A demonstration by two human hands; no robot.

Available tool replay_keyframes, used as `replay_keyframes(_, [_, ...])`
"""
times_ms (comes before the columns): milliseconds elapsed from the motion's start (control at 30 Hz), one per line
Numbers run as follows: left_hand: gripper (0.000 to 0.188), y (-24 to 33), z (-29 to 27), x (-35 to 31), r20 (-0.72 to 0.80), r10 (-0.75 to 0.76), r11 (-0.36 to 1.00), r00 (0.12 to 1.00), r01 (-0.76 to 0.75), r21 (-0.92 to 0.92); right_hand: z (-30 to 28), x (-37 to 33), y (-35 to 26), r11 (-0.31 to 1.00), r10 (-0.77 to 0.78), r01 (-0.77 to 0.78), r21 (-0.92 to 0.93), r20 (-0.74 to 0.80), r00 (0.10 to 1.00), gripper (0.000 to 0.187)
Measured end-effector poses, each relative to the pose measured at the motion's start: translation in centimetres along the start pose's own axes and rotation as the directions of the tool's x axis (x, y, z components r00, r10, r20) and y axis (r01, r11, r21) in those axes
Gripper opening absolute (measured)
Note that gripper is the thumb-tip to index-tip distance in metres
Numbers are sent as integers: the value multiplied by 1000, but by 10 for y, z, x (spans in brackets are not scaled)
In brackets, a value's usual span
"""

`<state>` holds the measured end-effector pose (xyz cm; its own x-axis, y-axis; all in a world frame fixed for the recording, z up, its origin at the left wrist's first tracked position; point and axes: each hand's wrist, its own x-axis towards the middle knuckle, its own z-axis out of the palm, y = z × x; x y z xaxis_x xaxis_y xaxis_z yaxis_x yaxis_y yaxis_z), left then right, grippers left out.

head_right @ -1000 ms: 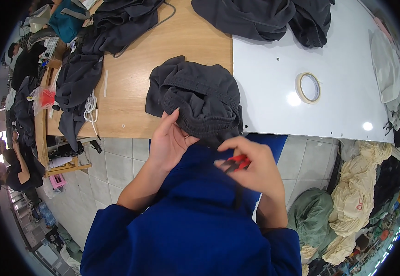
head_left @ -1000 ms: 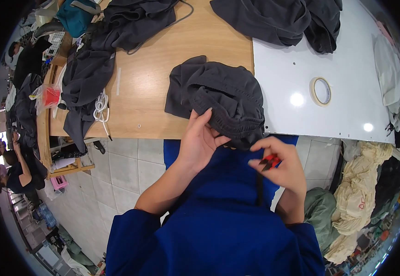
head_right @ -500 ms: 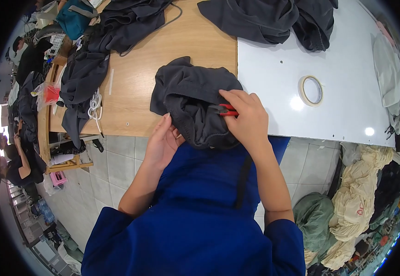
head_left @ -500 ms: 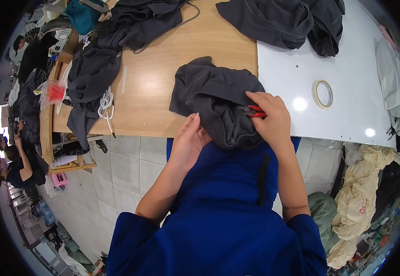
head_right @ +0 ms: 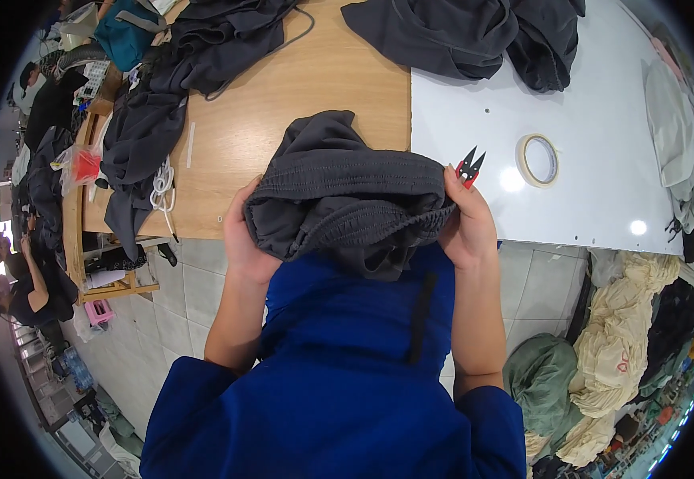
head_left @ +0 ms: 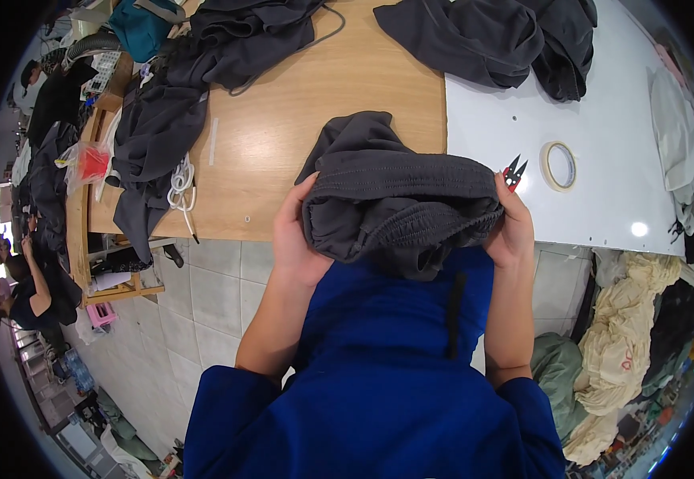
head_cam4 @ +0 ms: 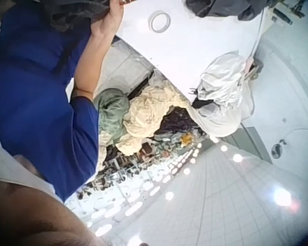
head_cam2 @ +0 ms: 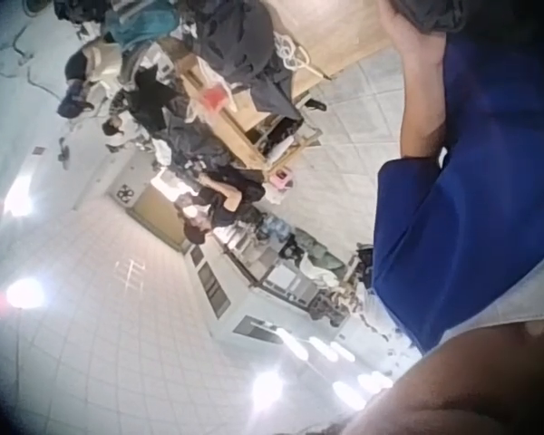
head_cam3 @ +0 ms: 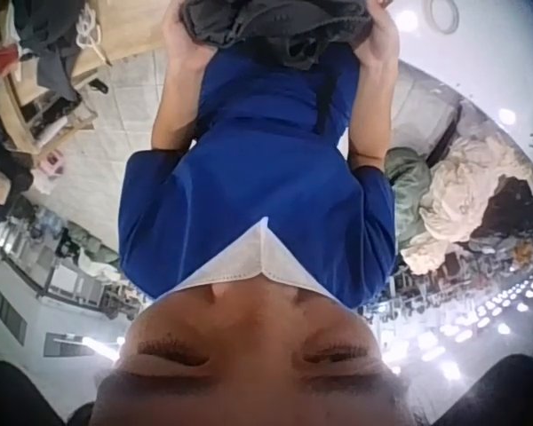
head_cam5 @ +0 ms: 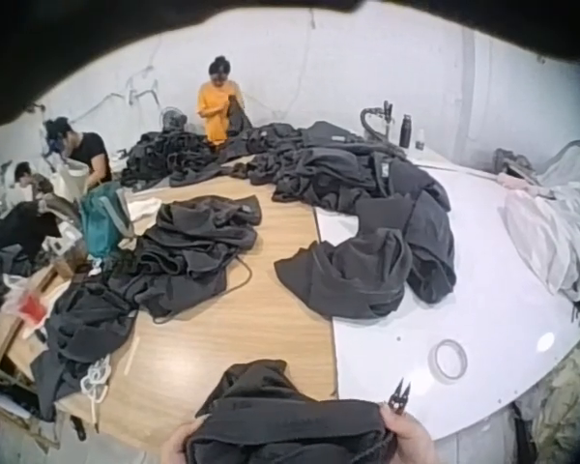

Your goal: Applying tape and trimming threads on a garment's waistband using nippers.

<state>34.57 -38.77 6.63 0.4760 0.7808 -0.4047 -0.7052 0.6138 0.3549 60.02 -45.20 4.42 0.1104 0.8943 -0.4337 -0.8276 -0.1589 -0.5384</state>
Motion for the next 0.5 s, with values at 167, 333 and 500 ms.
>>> replay_keyframes(167, [35,-4,-5,-7,-18,-23,999,1000,24,28,-7,-7,-7,998,-42,33,60,155,987,23])
replay_keyframes(333, [31,-5,-24,-11,298,-259,924,919,146,353,-16,-2,-18,899,-77,28,437,94,993,26])
replay_keyframes(500, [41,-6,-15,-5,345,-143,985,928,99,140,-17,0,-20,875,-73,-66,480,264,962,33])
